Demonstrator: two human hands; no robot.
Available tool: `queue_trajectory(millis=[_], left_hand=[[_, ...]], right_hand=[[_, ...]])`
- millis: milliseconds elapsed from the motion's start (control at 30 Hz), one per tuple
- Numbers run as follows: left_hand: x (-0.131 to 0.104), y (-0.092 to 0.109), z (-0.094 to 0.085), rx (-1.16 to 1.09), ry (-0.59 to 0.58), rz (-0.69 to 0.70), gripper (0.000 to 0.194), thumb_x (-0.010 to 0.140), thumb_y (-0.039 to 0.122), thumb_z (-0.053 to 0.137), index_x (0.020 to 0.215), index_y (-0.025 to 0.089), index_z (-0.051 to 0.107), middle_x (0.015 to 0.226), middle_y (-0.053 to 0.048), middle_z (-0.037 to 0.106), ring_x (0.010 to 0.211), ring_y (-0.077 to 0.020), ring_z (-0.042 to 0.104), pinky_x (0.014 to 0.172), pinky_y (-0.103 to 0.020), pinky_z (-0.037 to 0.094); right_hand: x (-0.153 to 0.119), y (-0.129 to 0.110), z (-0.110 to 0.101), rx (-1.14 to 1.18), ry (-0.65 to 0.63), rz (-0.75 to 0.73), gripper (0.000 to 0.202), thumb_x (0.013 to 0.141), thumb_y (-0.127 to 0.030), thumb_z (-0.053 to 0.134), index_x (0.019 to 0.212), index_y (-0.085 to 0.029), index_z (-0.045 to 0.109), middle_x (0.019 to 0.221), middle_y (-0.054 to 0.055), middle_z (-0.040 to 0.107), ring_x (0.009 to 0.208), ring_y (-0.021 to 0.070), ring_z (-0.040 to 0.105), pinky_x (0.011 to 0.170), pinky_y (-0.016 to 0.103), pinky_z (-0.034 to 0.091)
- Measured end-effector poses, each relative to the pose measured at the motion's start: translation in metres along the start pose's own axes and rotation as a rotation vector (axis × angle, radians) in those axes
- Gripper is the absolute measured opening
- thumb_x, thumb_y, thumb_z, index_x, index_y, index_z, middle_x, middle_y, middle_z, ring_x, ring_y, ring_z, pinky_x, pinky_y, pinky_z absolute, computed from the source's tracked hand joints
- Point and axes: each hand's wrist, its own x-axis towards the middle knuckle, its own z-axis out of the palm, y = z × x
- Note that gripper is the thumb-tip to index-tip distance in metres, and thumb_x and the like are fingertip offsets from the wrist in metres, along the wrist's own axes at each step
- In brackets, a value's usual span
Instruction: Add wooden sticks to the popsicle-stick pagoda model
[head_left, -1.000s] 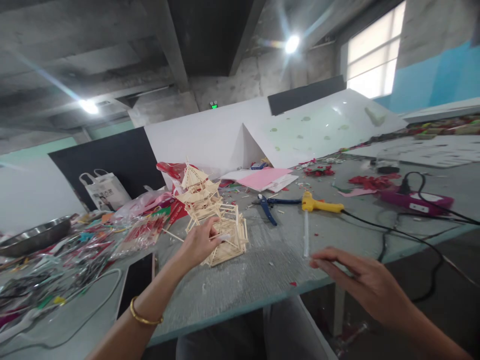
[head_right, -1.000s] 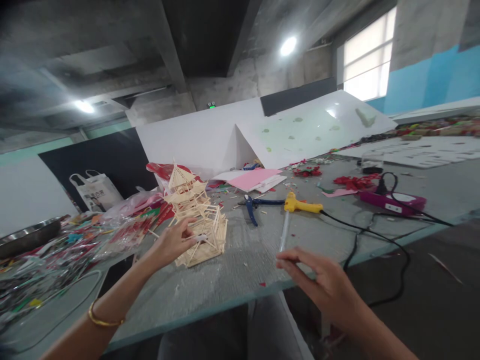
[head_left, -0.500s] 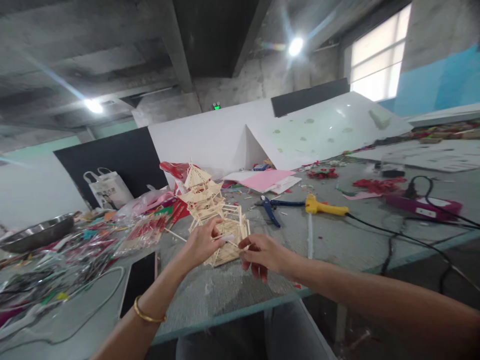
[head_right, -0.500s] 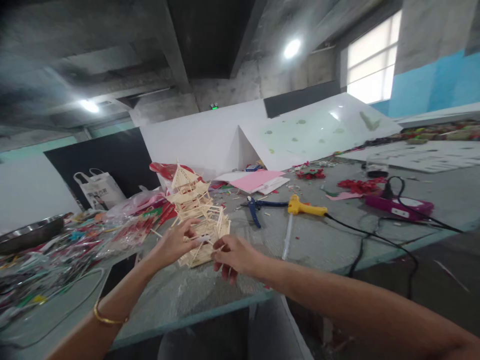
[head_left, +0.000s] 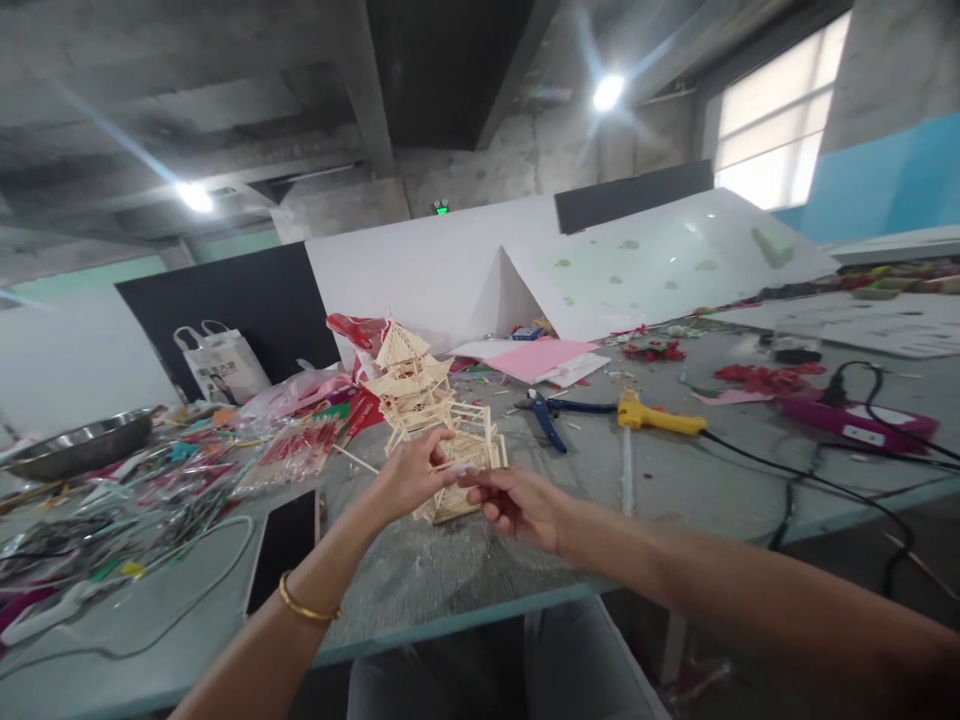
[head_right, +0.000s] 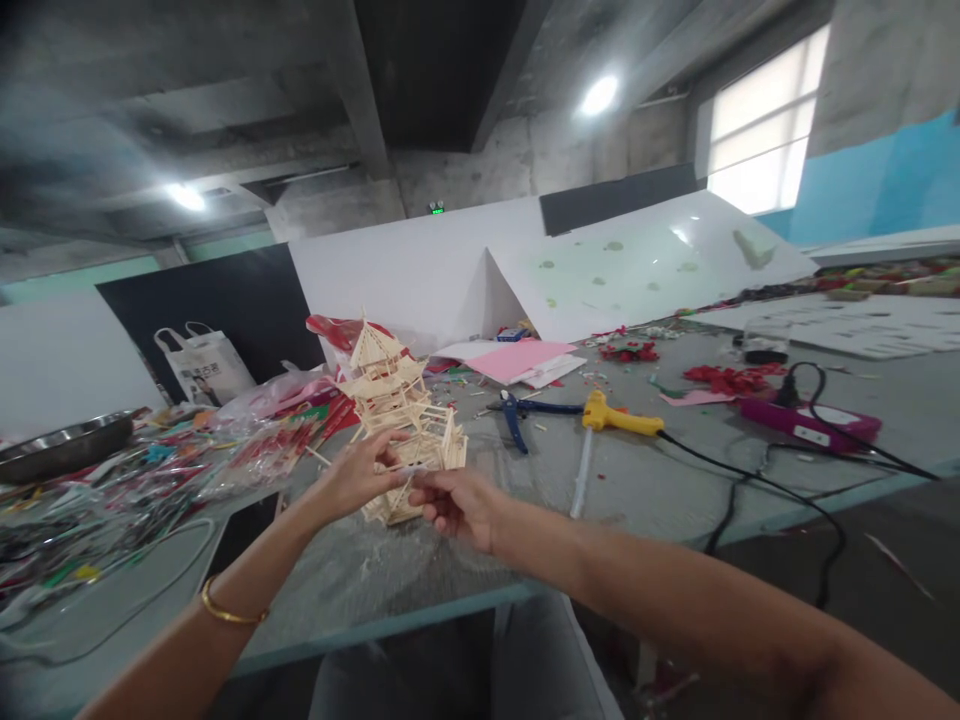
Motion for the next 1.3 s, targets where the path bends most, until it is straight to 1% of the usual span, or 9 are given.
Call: queue_trajectory(millis=[100, 233, 500, 667, 833, 967, 1100, 1200, 1300], left_hand=[[-0.001, 0.001, -0.001, 0.004, 0.014, 0.002, 0.047, 0.072, 0.029, 0.060, 0.116, 0.015, 0.052, 0.077, -0.001, 0.062, 0.075, -0.0172, 0.059, 0.070, -0.029, 0.043], [-0.004, 0.003, -0.003, 0.038, 0.016, 0.011, 0.047, 0.071, 0.024, 0.060, 0.117, 0.016, 0.053, 0.077, 0.000, 0.063, 0.074, -0.0164, 0.059, 0.071, -0.028, 0.044], [-0.006, -0.002, 0.001, 0.056, 0.026, 0.168, 0.028, 0.079, 0.021, 0.053, 0.106, 0.022, 0.062, 0.099, -0.003, 0.068, 0.086, -0.0160, 0.061, 0.080, -0.028, 0.043], [-0.006, -0.003, 0.005, 0.031, 0.030, 0.157, 0.022, 0.080, 0.022, 0.054, 0.099, 0.021, 0.063, 0.097, -0.003, 0.068, 0.086, -0.0173, 0.061, 0.078, -0.029, 0.044], [-0.008, -0.005, 0.005, -0.018, 0.049, 0.149, 0.026, 0.080, 0.023, 0.055, 0.105, 0.021, 0.060, 0.105, -0.003, 0.066, 0.088, -0.0167, 0.061, 0.079, -0.029, 0.045], [-0.009, -0.007, 0.007, -0.014, 0.066, 0.204, 0.022, 0.081, 0.020, 0.054, 0.101, 0.023, 0.062, 0.103, -0.001, 0.067, 0.094, -0.0169, 0.060, 0.084, -0.029, 0.043], [-0.012, -0.004, 0.009, 0.018, 0.140, 0.276, 0.014, 0.082, 0.023, 0.054, 0.091, 0.022, 0.064, 0.091, -0.002, 0.067, 0.088, -0.0172, 0.060, 0.081, -0.030, 0.043], [-0.015, -0.004, -0.004, -0.017, 0.218, 0.298, 0.011, 0.082, 0.025, 0.053, 0.084, 0.021, 0.063, 0.093, -0.003, 0.066, 0.093, -0.0174, 0.058, 0.085, -0.031, 0.042], [-0.013, -0.023, -0.028, -0.162, 0.344, 0.138, 0.013, 0.079, 0.030, 0.055, 0.083, 0.020, 0.061, 0.095, -0.004, 0.065, 0.089, -0.0174, 0.059, 0.083, -0.031, 0.043]], right_hand=[[-0.003, 0.001, 0.008, 0.126, 0.027, 0.040, 0.014, 0.085, -0.022, 0.049, 0.083, -0.011, 0.058, 0.055, -0.004, 0.054, 0.034, -0.0001, 0.043, 0.030, 0.009, 0.031], [-0.017, 0.002, 0.013, -0.033, 0.028, 0.012, 0.012, 0.081, -0.021, 0.050, 0.083, -0.012, 0.057, 0.056, -0.002, 0.058, 0.033, 0.0044, 0.047, 0.028, 0.013, 0.032], [-0.041, -0.036, -0.013, -0.340, 0.068, -0.362, 0.025, 0.076, -0.035, 0.056, 0.092, -0.015, 0.053, 0.058, -0.003, 0.060, 0.035, 0.0081, 0.050, 0.030, 0.017, 0.035], [-0.025, -0.029, -0.027, -0.998, 0.208, -0.573, 0.024, 0.080, -0.030, 0.051, 0.099, -0.014, 0.054, 0.063, 0.000, 0.063, 0.040, 0.0094, 0.053, 0.041, 0.020, 0.038], [-0.008, -0.011, -0.018, -1.607, 0.395, -0.739, 0.027, 0.079, -0.026, 0.054, 0.102, -0.016, 0.061, 0.071, 0.007, 0.068, 0.065, 0.0189, 0.063, 0.055, 0.024, 0.037], [0.000, -0.007, -0.010, -1.593, 0.426, -0.728, 0.020, 0.082, -0.025, 0.051, 0.094, -0.016, 0.065, 0.074, 0.007, 0.069, 0.065, 0.0168, 0.062, 0.056, 0.023, 0.034], [-0.008, -0.014, -0.003, -1.452, 0.302, -0.792, 0.016, 0.083, -0.022, 0.051, 0.084, -0.016, 0.065, 0.063, 0.002, 0.064, 0.055, 0.0104, 0.055, 0.052, 0.019, 0.032], [-0.013, -0.042, -0.005, -1.320, 0.234, -0.807, 0.019, 0.083, -0.031, 0.052, 0.081, -0.016, 0.063, 0.057, 0.000, 0.060, 0.046, 0.0076, 0.051, 0.045, 0.018, 0.032], [0.003, -0.091, -0.021, -1.090, 0.332, -0.794, 0.030, 0.085, -0.040, 0.048, 0.075, -0.014, 0.058, 0.061, 0.002, 0.061, 0.041, 0.0061, 0.050, 0.040, 0.017, 0.034]])
